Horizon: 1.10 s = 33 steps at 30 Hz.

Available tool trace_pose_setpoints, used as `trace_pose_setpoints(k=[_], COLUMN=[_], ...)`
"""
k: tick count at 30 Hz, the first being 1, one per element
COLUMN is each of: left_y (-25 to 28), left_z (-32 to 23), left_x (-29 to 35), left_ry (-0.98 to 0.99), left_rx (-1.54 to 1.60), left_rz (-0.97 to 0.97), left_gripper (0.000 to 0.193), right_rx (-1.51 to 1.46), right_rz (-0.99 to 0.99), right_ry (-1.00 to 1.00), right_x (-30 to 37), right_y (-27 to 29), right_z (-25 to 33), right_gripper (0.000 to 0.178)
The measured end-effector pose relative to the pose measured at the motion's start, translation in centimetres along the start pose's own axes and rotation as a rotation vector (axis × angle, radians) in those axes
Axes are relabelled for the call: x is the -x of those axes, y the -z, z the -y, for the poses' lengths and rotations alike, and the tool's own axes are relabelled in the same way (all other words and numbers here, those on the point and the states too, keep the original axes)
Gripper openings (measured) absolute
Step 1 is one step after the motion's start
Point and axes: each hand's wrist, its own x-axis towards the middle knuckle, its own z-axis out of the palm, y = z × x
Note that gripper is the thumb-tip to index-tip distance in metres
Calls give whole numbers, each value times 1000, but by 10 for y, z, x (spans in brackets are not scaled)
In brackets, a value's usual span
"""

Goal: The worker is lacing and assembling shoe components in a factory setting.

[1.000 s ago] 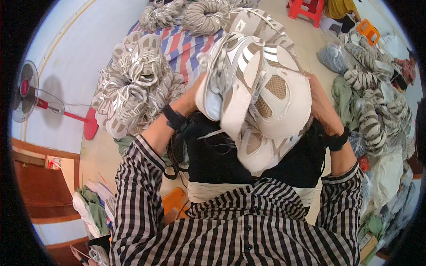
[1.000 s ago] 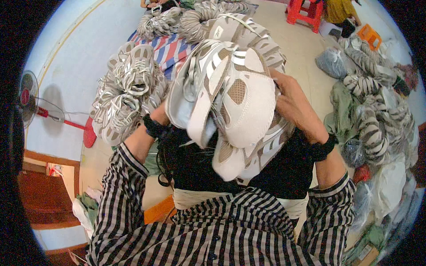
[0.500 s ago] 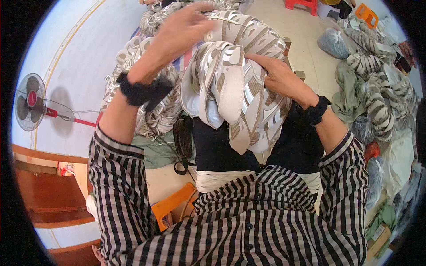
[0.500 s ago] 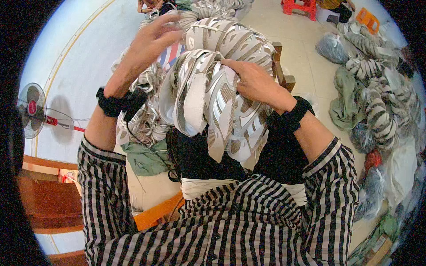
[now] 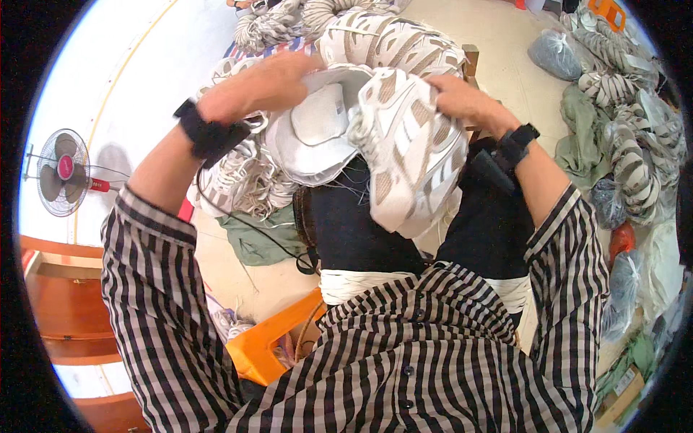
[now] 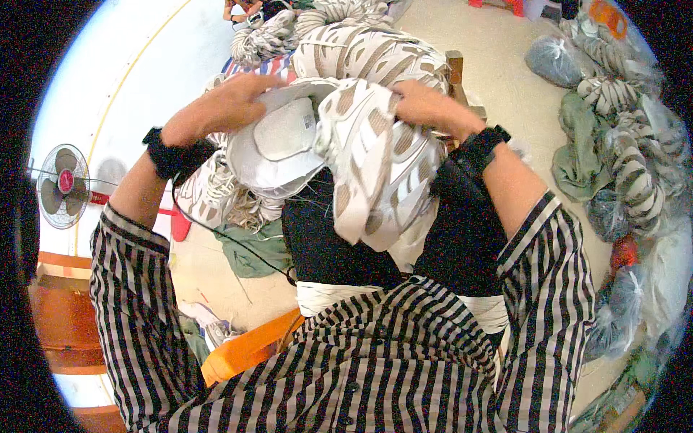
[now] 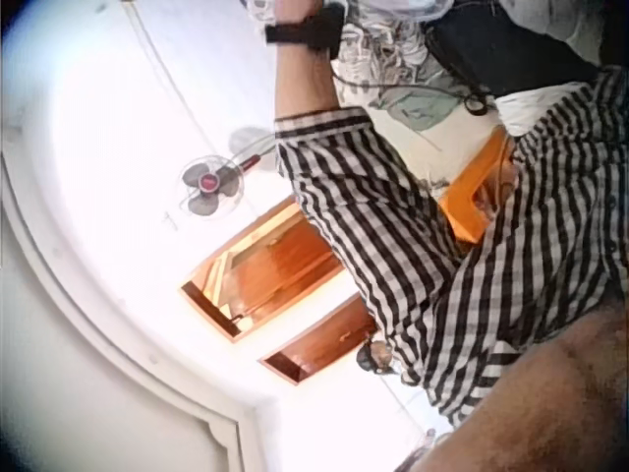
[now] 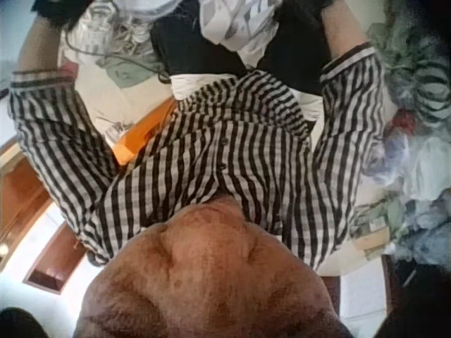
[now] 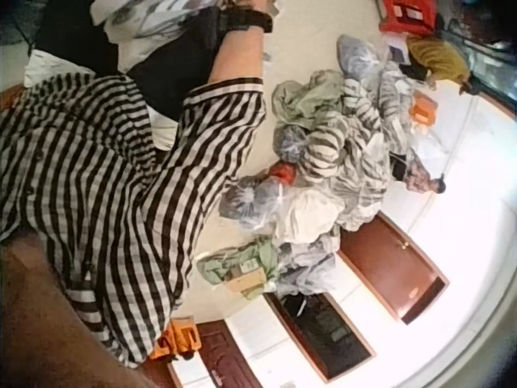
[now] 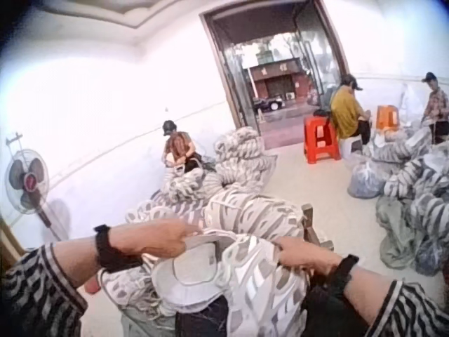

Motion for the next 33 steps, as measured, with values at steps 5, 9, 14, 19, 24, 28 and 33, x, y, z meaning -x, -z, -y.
trace_pose_setpoints(k=[5, 9, 14, 19, 24, 28, 33], left_y=[-17, 5, 3, -25, -39, -12, -22], left_z=[-3, 6, 17, 18, -14, -31, -97], left_x=[14, -7, -23, -40, -42, -52, -39], left_ry=[8, 59, 246, 202, 13, 59, -334], left_rx=[-8, 168, 461, 426, 186, 271, 112], left_rz=[-106, -35, 122, -48, -135, -172, -232], left_gripper=[40, 36, 50, 50, 53, 56, 49], right_rx=[40, 285, 290, 181, 330, 547, 463], right_rz=[-42, -2, -114, -165, -159, -175, -67], right_ry=[-110, 309, 480, 424, 391, 344, 191], right_x=[-16, -3, 27, 16, -36, -49, -36], right_y=[12, 1, -24, -25, -6, -13, -13], right_z=[-8, 0, 14, 7, -4, 2, 5], right_gripper=[33, 33, 34, 33, 25, 26, 29])
